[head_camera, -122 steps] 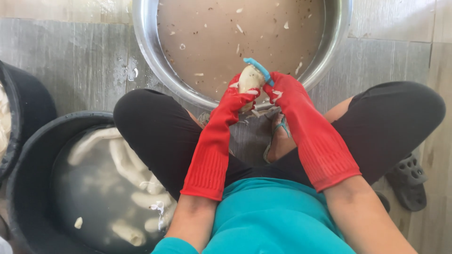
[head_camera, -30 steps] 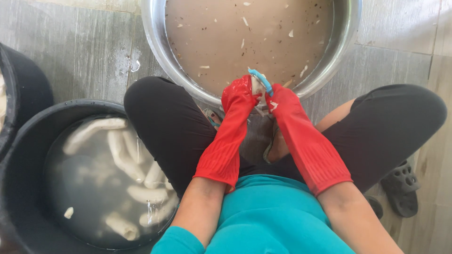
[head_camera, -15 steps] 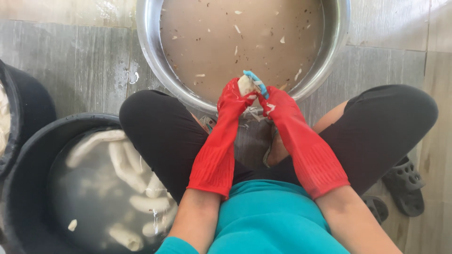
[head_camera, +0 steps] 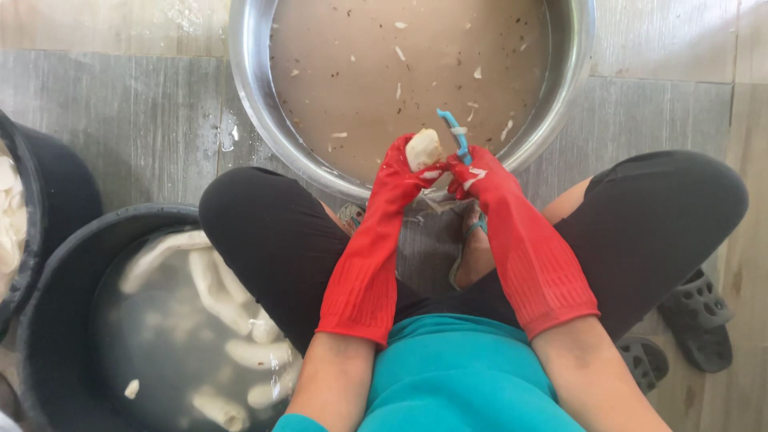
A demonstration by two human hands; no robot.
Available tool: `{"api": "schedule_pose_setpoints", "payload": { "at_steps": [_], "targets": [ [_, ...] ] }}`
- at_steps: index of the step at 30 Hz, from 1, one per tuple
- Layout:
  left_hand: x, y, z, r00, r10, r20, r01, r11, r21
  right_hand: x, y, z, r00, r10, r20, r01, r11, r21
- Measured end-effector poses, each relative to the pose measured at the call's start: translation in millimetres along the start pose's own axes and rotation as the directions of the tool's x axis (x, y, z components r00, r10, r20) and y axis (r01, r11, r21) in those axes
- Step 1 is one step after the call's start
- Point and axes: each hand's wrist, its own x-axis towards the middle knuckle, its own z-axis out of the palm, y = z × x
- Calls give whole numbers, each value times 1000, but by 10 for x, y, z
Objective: The person sits cross-legged on the floor and uses a blue peeler to peel a white root vegetable over a large metal basin. The peels fall into the basin, and the person occasionally dips the vegetable into a nearby black bucket of water.
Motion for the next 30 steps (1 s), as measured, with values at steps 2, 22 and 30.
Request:
{"api": "schedule_pose_setpoints", "payload": {
  "at_steps": [2,22,30],
  "targets": [
    [-30,36,-38,998,-43,-46,43,999,5,-37,-77,39,999,-33,17,33,999,41],
    [-157,233,-243,957,-258,-134,274,954,118,-585,-668,274,999,-53,-4,53,994,-100],
    [-150,488,-47,912,-365,-185,404,875,265,-1205,-1576,402,999,23,-24,-32,883,-469]
  ]
}}
